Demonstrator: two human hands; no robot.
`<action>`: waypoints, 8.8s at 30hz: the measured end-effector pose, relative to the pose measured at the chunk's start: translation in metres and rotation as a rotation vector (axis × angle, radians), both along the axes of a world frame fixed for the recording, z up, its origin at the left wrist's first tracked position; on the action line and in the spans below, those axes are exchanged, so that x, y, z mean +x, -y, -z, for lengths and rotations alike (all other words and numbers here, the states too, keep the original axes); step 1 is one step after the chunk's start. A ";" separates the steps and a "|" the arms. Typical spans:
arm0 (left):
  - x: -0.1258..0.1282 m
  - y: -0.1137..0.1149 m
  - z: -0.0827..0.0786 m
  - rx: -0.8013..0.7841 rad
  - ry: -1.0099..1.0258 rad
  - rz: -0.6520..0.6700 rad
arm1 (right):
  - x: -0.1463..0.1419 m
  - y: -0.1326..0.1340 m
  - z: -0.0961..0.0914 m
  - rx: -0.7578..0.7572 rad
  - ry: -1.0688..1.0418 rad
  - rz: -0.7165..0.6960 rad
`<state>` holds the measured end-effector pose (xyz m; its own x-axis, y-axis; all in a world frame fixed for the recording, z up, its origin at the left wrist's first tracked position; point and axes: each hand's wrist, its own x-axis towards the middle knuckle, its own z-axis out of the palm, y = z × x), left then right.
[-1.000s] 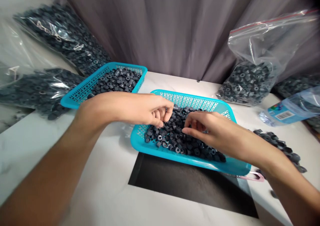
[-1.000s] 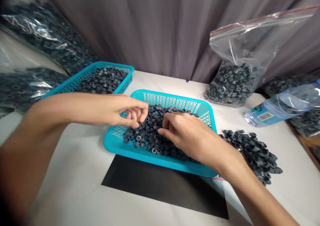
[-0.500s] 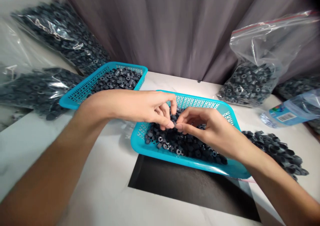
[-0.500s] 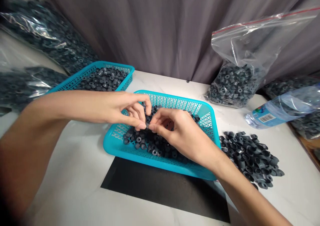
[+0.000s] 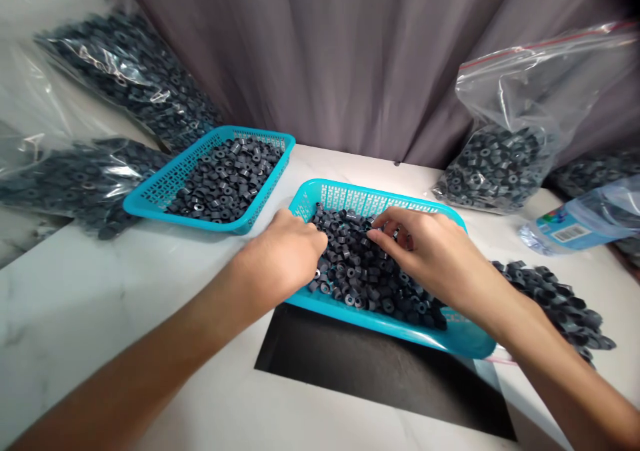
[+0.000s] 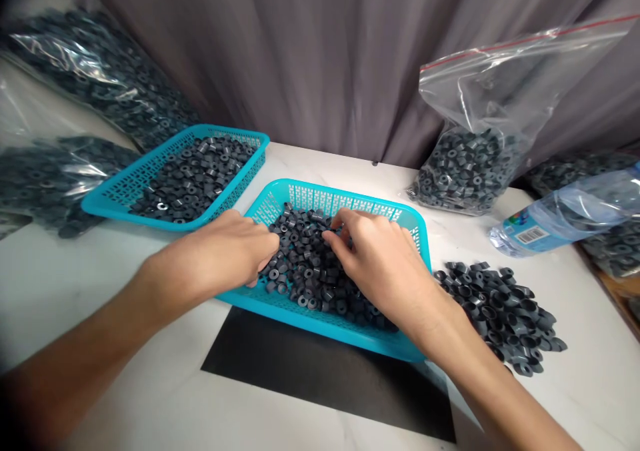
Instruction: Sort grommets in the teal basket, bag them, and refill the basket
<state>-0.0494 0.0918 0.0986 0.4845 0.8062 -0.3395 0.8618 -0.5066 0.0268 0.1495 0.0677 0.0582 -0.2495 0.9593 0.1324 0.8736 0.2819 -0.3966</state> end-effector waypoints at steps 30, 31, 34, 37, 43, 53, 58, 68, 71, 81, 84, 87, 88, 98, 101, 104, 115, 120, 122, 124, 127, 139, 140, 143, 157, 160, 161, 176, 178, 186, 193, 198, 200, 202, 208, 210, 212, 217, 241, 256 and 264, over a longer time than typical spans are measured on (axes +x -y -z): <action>-0.015 -0.043 -0.026 -0.415 0.694 0.008 | -0.015 -0.004 0.000 -0.498 -1.108 -0.112; -0.014 -0.043 -0.026 -0.396 0.702 0.000 | -0.015 -0.005 0.002 -0.492 -1.125 -0.097; -0.013 -0.042 -0.026 -0.345 0.708 -0.006 | -0.012 -0.007 0.007 -0.481 -1.134 -0.076; -0.013 -0.042 -0.027 -0.324 0.697 0.004 | -0.008 -0.009 0.008 -0.470 -1.109 -0.119; -0.013 -0.040 -0.031 -0.310 0.724 0.050 | -0.002 -0.008 0.000 -0.414 -1.046 -0.194; -0.039 -0.054 -0.034 -0.352 0.705 0.027 | 0.012 -0.011 -0.010 -0.362 -0.871 -0.191; -0.037 -0.049 -0.035 -0.534 0.447 0.045 | 0.030 -0.013 -0.005 -0.219 -0.357 -0.166; -0.028 -0.049 -0.009 -0.236 0.108 0.040 | 0.027 -0.010 -0.007 -0.028 -0.032 -0.001; -0.021 -0.044 0.000 -0.130 0.073 0.046 | 0.025 -0.009 -0.009 -0.034 -0.038 -0.001; -0.017 -0.040 0.014 0.095 0.064 0.139 | 0.023 -0.008 -0.008 -0.021 -0.023 0.001; -0.027 -0.047 0.003 -0.025 0.112 0.047 | 0.024 -0.010 -0.007 -0.025 -0.031 -0.011; -0.036 -0.047 -0.013 -0.114 0.146 0.032 | 0.022 -0.010 -0.006 -0.035 -0.056 -0.043; -0.038 -0.046 -0.017 -0.127 0.152 0.037 | 0.020 -0.009 -0.005 -0.038 -0.072 -0.061; -0.026 -0.038 -0.026 -0.276 0.358 0.115 | -0.019 0.003 0.009 -0.274 -0.695 -0.346; -0.022 -0.036 -0.028 -0.234 0.447 0.151 | -0.023 0.002 0.013 -0.336 -0.893 -0.301; -0.022 -0.038 -0.029 -0.184 0.558 0.150 | -0.021 -0.001 0.010 -0.346 -1.055 -0.239; -0.023 -0.054 -0.021 -0.444 0.859 0.143 | -0.008 0.004 -0.015 -0.094 -0.822 -0.227; -0.022 -0.056 -0.016 -0.443 0.857 0.127 | -0.009 0.004 -0.013 -0.047 -0.763 -0.227; -0.022 -0.057 -0.015 -0.448 0.848 0.095 | -0.009 0.004 -0.012 -0.015 -0.730 -0.213; -0.022 -0.057 -0.015 -0.440 0.835 0.067 | -0.010 0.005 -0.011 0.012 -0.697 -0.203; -0.022 -0.056 -0.017 -0.424 0.820 0.074 | -0.011 0.004 -0.010 -0.013 -0.690 -0.213; -0.021 -0.051 -0.026 -0.430 0.774 0.083 | -0.019 0.006 -0.007 -0.172 -0.990 -0.249; -0.021 -0.051 -0.025 -0.435 0.782 0.087 | -0.019 0.006 -0.006 -0.165 -0.985 -0.249; -0.020 -0.052 -0.023 -0.457 0.784 0.098 | -0.019 0.005 -0.004 -0.124 -0.961 -0.233; -0.020 -0.052 -0.021 -0.587 0.805 0.077 | -0.004 0.001 -0.012 -0.140 -0.947 -0.170; -0.020 -0.050 -0.023 -0.581 0.817 0.072 | -0.003 0.000 -0.008 -0.158 -0.980 -0.174; -0.021 -0.050 -0.024 -0.575 0.821 0.064 | -0.002 -0.001 -0.007 -0.160 -0.993 -0.175; -0.026 -0.050 -0.026 -0.531 0.938 0.075 | -0.010 0.004 -0.012 -0.051 -0.902 -0.126; -0.022 -0.049 -0.024 -0.509 0.968 0.039 | -0.010 0.004 -0.012 0.027 -0.814 -0.080; -0.016 -0.045 -0.015 -0.472 0.954 0.030 | -0.005 -0.002 -0.009 0.054 -0.660 -0.076; -0.016 -0.042 -0.010 -0.496 0.942 0.063 | -0.001 -0.006 -0.004 -0.109 -0.810 -0.070; -0.032 -0.034 -0.004 -0.393 0.919 0.001 | 0.010 -0.012 0.002 -0.080 -0.837 -0.002; -0.044 -0.029 0.000 -0.352 0.900 -0.049 | 0.015 -0.014 0.002 -0.075 -0.758 0.009; -0.052 -0.023 0.005 -0.373 0.931 -0.072 | 0.015 -0.013 0.002 -0.093 -0.663 -0.026; -0.058 -0.012 0.021 -0.530 1.132 -0.060 | -0.002 -0.002 0.004 -0.204 -0.674 -0.169; -0.059 -0.010 0.027 -0.514 1.151 -0.097 | -0.005 0.000 0.008 -0.221 -0.650 -0.174; -0.061 -0.009 0.032 -0.492 1.153 -0.125 | -0.007 0.000 0.014 -0.203 -0.564 -0.154; -0.065 -0.007 0.036 -0.478 1.136 -0.126 | -0.017 0.001 0.018 0.053 -0.146 -0.097; -0.076 -0.009 0.031 -0.667 1.172 -0.016 | -0.039 0.010 0.003 -0.063 -0.200 -0.246; -0.065 0.000 0.038 -0.335 1.095 -0.035 | -0.021 0.002 0.015 -0.404 -1.022 -0.298; -0.063 0.002 0.036 -0.095 0.959 0.013 | -0.010 -0.002 0.015 -0.307 -0.707 -0.256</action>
<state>-0.1120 0.0902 0.0623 0.5986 0.7884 0.1419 0.4465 -0.4754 0.7580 0.1393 0.0698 0.0435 -0.4219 0.9030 0.0808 0.3107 0.2278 -0.9228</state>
